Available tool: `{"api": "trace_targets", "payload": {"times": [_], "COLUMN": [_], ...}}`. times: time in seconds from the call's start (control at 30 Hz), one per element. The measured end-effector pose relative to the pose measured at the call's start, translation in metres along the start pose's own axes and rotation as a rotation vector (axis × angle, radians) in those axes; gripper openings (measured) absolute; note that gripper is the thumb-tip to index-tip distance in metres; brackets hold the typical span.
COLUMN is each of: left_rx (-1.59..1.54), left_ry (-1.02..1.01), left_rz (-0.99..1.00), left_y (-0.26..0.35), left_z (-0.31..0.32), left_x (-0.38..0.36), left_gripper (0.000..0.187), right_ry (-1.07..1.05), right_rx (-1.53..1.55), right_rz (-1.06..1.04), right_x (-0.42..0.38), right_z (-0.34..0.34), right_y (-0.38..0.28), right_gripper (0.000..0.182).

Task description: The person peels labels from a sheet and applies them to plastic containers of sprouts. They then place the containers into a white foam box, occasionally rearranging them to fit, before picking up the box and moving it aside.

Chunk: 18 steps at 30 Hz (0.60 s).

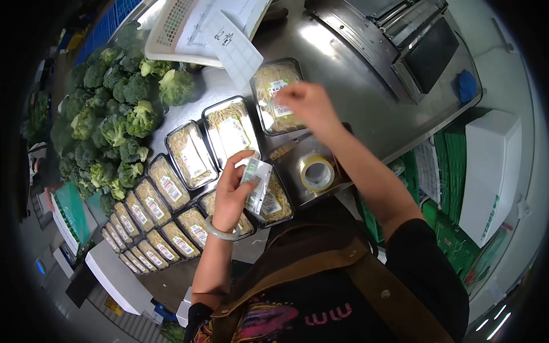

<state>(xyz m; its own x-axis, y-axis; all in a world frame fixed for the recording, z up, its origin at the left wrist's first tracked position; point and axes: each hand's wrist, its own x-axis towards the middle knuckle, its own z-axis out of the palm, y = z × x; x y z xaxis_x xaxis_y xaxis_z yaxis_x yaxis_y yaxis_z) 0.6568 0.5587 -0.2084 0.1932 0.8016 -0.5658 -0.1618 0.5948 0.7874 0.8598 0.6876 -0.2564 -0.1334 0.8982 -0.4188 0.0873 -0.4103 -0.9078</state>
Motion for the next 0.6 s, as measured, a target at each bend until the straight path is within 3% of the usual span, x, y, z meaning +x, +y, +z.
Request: {"api": "trace_targets", "payload": {"times": [0.13, 0.37, 0.47, 0.53, 0.6], "left_rx": [-0.017, -0.054, -0.048, -0.040, -0.037], "left_ry": [0.083, 0.217, 0.260, 0.270, 0.274], "left_rz": [0.037, 0.052, 0.056, 0.028, 0.063], "left_y": [0.001, -0.002, -0.008, -0.011, -0.012], "left_z": [-0.004, -0.013, -0.021, -0.024, -0.025], "left_x": [0.001, -0.001, 0.000, -0.003, -0.005], "left_gripper": [0.053, 0.052, 0.035, 0.026, 0.022], "right_ry": [0.133, 0.308, -0.014, -0.337, -0.411], "right_rx": [-0.341, -1.106, -0.644, -0.394, -0.491], "right_rz": [-0.199, -0.204, -0.103, -0.377, -0.834], "right_x": [0.078, 0.103, 0.054, -0.003, -0.031], "right_z": [-0.008, -0.009, 0.011, 0.035, 0.052], "right_y": [0.037, 0.030, 0.003, 0.001, -0.009], "right_gripper": [0.029, 0.049, 0.045, 0.035, 0.026]}}
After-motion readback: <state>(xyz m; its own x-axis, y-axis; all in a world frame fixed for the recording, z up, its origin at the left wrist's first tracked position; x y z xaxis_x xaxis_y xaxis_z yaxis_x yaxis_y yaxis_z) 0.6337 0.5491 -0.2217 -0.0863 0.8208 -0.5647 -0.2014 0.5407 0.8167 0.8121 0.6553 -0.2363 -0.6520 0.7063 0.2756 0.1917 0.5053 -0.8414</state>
